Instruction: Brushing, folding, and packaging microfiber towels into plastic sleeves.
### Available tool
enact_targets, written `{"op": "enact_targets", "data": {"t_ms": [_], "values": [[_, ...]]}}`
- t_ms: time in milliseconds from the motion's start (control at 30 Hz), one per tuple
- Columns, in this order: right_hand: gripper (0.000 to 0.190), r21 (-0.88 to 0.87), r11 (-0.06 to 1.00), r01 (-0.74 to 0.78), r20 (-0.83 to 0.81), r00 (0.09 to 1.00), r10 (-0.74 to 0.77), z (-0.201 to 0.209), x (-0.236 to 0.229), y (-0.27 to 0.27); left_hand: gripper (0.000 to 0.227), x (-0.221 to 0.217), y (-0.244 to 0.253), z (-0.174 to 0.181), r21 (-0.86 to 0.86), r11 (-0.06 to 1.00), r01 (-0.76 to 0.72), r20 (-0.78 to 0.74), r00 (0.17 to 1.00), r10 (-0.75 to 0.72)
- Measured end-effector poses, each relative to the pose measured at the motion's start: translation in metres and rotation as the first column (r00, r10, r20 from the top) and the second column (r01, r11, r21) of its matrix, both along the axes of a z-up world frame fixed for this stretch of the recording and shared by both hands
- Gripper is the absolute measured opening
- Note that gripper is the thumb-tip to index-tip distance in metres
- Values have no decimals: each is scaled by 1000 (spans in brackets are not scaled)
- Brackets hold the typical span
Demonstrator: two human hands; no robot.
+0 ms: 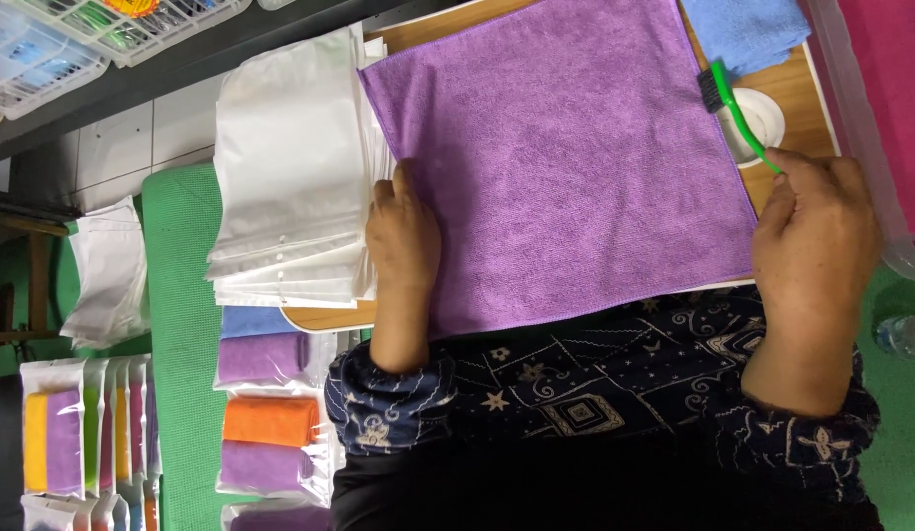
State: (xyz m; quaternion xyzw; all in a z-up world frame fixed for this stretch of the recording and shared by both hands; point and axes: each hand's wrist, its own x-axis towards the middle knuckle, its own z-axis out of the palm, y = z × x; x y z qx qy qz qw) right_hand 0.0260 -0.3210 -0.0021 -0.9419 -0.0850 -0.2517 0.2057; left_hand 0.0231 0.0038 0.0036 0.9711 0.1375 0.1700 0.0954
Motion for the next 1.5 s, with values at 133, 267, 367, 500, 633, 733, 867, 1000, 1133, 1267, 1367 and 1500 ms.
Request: {"op": "enact_targets", "data": {"t_ms": [133, 267, 367, 500, 633, 733, 867, 1000, 1133, 1267, 1367, 1500], "values": [[30, -51, 998, 23, -13, 1000, -24, 0, 1, 0, 39, -18, -5, 39, -272, 954, 130, 135, 986, -96], [30, -32, 999, -16, 15, 1000, 16, -2, 5, 3, 40, -39, 6, 64, -354, 928, 119, 161, 985, -65], [28, -52, 999, -1, 15, 1000, 2, -7, 6, 2, 31, -53, 14, 68, -376, 917, 129, 183, 981, -63], [27, -173, 983, 59, 43, 998, -52, -16, 8, -1, 25, -64, 13, 74, -510, 860, 23, 56, 998, 7], [23, -99, 995, -13, 127, 992, 25, 8, 12, 18, 25, -69, 20, 69, -564, 825, 34, 74, 997, 10], [14, -74, 995, -70, 129, 988, 79, 23, 25, 37, 23, -70, 20, 75, -587, 804, 93, 100, 994, -42], [10, -279, 955, -98, 50, 992, 116, 10, 62, 61, 22, -73, 20, 84, -635, 772, 25, -2, 999, -33], [17, -540, 840, 45, -19, 998, -65, -14, 91, 79, 22, -75, 22, 87, -657, 753, 19, -24, 999, -45], [32, -468, 884, -1, -293, 944, -154, -22, 114, 82, 27, -74, 27, 78, -605, 777, 174, 193, 979, -69], [23, -175, 984, -29, -394, 918, -43, -26, 127, 70, 30, -73, 35, 78, -682, 704, 199, 235, 971, -47], [10, 281, 952, -118, -352, 910, 217, -14, 134, 60, 30, -71, 42, 92, -703, 688, 181, 211, 977, -41], [20, 830, 548, -108, -222, 837, 501, 60, 109, 53, 27, -71, 52, 110, -683, 711, 167, 215, 976, -23]]}}
